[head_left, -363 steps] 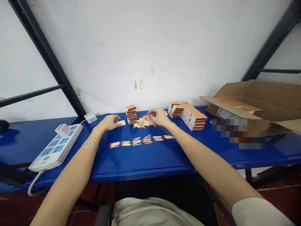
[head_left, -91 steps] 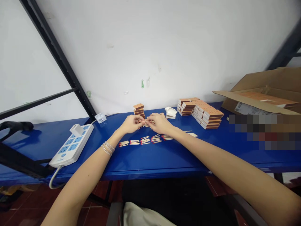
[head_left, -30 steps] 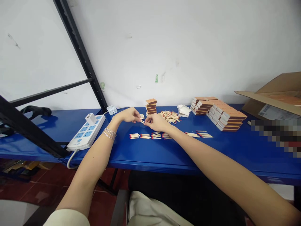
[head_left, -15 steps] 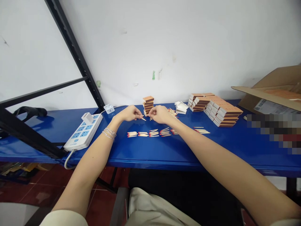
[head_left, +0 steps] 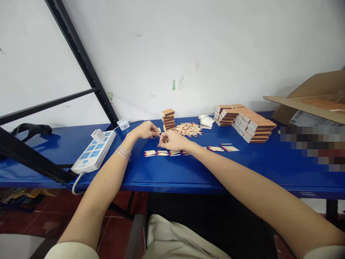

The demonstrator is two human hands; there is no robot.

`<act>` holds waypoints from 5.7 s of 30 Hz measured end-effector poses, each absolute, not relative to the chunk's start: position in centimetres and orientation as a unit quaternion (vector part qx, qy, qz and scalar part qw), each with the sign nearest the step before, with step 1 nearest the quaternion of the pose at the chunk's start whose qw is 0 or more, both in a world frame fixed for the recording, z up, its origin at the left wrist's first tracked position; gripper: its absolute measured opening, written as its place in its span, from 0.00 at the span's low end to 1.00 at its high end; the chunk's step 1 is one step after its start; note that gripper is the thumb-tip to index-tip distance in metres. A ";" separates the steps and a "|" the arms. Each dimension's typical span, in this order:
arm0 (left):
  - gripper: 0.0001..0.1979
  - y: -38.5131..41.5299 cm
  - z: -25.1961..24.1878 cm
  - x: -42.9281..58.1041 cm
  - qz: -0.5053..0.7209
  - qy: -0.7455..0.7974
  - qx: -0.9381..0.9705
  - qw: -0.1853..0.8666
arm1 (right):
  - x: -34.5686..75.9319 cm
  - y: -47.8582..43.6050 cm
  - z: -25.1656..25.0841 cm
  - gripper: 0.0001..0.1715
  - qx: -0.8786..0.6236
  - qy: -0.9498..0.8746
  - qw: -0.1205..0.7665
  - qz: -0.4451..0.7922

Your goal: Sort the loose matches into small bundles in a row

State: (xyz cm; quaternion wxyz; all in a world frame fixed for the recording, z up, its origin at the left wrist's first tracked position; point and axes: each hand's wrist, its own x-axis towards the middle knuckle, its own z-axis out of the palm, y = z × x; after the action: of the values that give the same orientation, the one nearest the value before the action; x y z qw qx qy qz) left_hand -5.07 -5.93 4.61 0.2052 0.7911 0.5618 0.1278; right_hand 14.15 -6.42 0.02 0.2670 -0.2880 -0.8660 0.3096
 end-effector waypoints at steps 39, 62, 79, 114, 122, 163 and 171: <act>0.09 -6.1 4.6 -3.9 0.248 0.521 0.751 0.322 | 16.7 -3.5 1.6 0.05 -0.436 -0.832 0.264 0.216; 0.08 -6.0 4.1 -3.9 0.184 0.527 0.774 0.300 | 18.5 -5.1 4.5 0.11 -0.325 -0.917 -0.018 0.231; 0.10 -6.5 3.9 -1.5 0.278 0.485 0.776 0.293 | 17.4 -4.5 2.9 0.06 -0.425 -0.851 0.250 0.182; 0.15 -6.8 3.6 -0.2 0.288 0.514 0.744 0.314 | 23.5 -4.9 2.6 0.07 -0.326 -0.896 0.123 0.275; 0.27 -7.8 3.3 2.0 0.317 0.438 0.711 0.450 | 22.5 -5.4 2.4 0.17 -0.326 -0.875 0.287 0.216; 0.15 -6.8 3.3 0.4 0.206 0.494 0.831 0.155 | 21.9 -4.8 2.1 0.08 -0.480 -0.859 0.148 0.103; 0.14 -7.0 3.5 0.6 0.210 0.492 0.831 0.152 | 23.8 -4.3 3.1 0.13 -0.462 -0.876 0.110 0.088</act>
State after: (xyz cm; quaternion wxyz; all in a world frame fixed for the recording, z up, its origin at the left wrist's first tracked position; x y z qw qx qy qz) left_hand 0.62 -6.96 3.46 0.1518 0.8309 0.4924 0.2100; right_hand 23.83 -4.27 3.12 0.1105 -0.4617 -0.8757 0.0881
